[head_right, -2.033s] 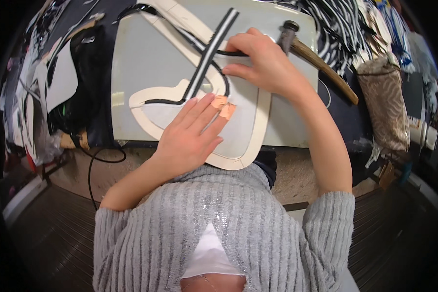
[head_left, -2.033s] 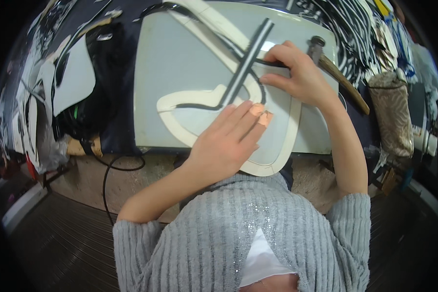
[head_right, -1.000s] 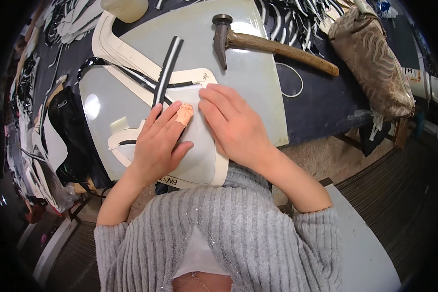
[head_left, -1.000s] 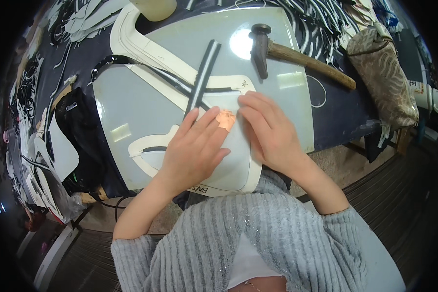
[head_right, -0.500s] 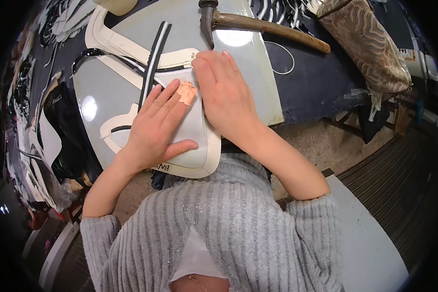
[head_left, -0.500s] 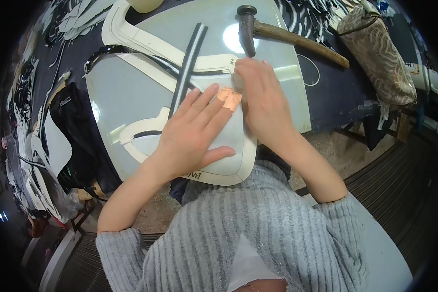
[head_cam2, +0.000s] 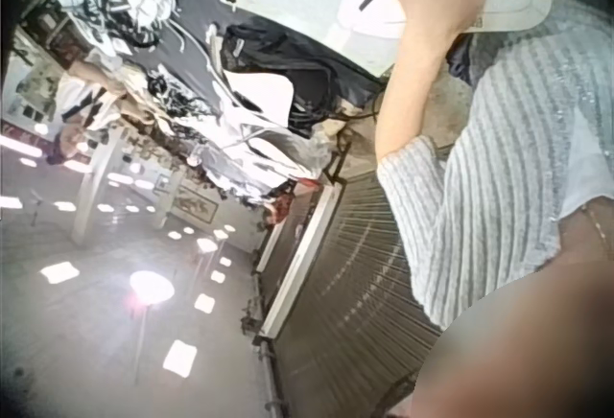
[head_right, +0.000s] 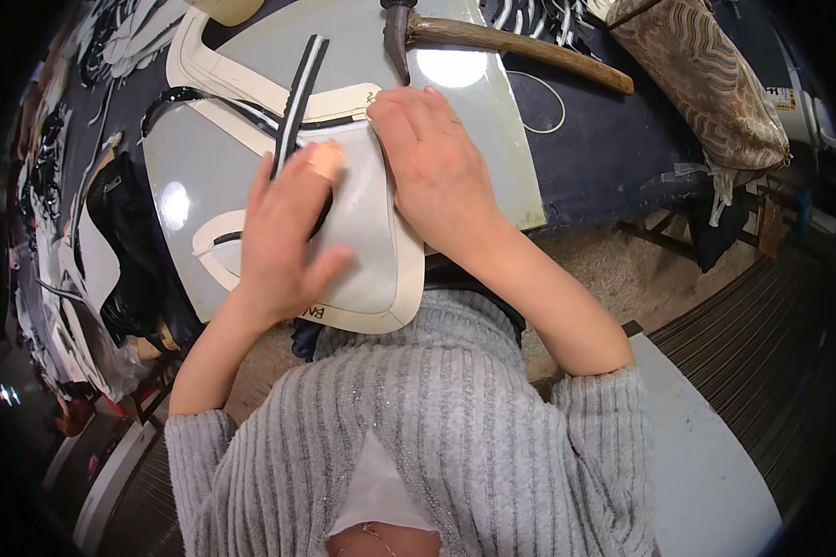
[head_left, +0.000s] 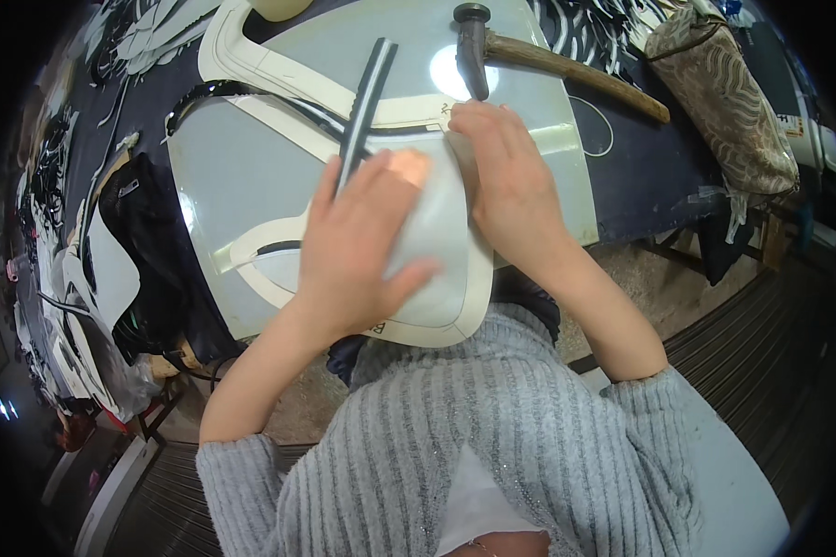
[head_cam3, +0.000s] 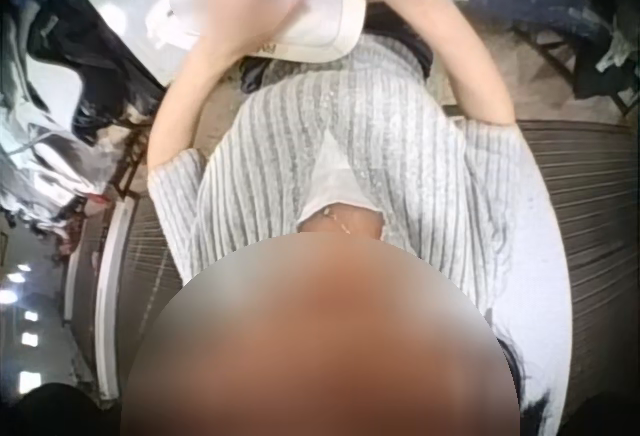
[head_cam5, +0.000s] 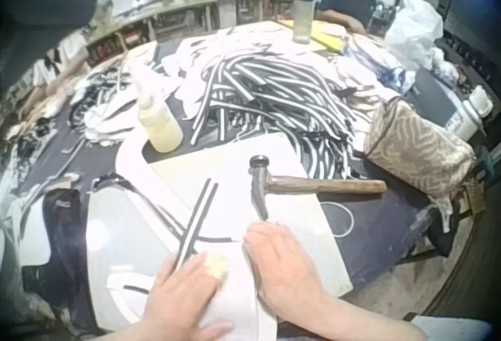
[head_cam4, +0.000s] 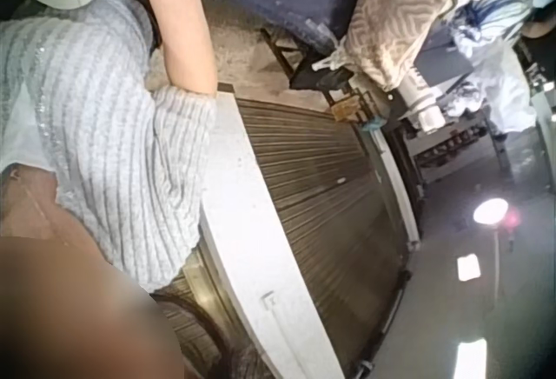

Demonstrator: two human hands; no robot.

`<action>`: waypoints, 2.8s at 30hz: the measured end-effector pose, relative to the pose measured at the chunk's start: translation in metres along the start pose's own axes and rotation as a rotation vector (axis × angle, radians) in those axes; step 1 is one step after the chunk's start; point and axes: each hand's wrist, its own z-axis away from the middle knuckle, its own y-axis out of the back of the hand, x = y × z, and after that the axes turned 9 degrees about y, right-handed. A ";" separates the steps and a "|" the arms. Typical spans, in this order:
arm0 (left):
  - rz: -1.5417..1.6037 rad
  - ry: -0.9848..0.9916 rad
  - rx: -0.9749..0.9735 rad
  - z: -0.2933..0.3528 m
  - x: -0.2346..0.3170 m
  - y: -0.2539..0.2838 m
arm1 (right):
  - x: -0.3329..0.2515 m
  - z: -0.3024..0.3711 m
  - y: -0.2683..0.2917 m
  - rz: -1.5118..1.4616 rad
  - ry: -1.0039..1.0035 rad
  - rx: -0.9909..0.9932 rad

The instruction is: Attaching and hammering reinforcement strips onto shoe upper components.

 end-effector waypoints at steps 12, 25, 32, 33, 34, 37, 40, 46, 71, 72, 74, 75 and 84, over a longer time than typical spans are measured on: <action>0.271 0.212 0.128 -0.008 0.003 0.001 | -0.004 0.000 0.006 -0.084 -0.077 -0.002; -0.029 -0.003 0.360 -0.002 0.006 -0.018 | -0.008 -0.003 0.005 -0.151 -0.127 -0.005; -0.029 -0.014 0.226 -0.002 0.002 -0.019 | -0.012 -0.007 0.009 -0.177 -0.179 0.069; -0.027 -0.011 0.218 -0.001 0.002 -0.019 | -0.012 -0.006 0.008 -0.177 -0.180 0.068; -0.026 -0.007 0.210 0.000 0.002 -0.019 | -0.011 -0.004 0.008 -0.134 -0.139 0.023; -0.038 -0.021 0.190 0.001 0.001 -0.017 | -0.009 -0.001 0.006 -0.070 -0.069 -0.034; 0.156 -0.016 0.111 -0.001 -0.012 -0.011 | -0.006 0.002 0.006 -0.038 -0.033 -0.037; 0.003 -0.035 -0.121 0.024 0.009 -0.007 | 0.001 -0.002 0.002 -0.025 0.018 0.012; 0.258 -0.057 -0.067 0.045 -0.007 0.005 | -0.024 0.007 0.017 -0.009 0.197 -0.303; 0.227 -0.020 0.081 0.023 -0.010 0.012 | -0.022 0.003 0.013 -0.015 0.210 -0.300; 0.066 -0.125 0.106 -0.026 -0.028 0.026 | -0.021 -0.002 0.014 -0.025 0.188 -0.347; -0.112 -0.218 0.128 -0.038 -0.033 0.030 | -0.020 -0.004 0.012 -0.022 0.189 -0.345; -0.638 0.180 -0.111 -0.054 -0.042 0.047 | -0.014 -0.012 0.018 -0.053 0.127 -0.320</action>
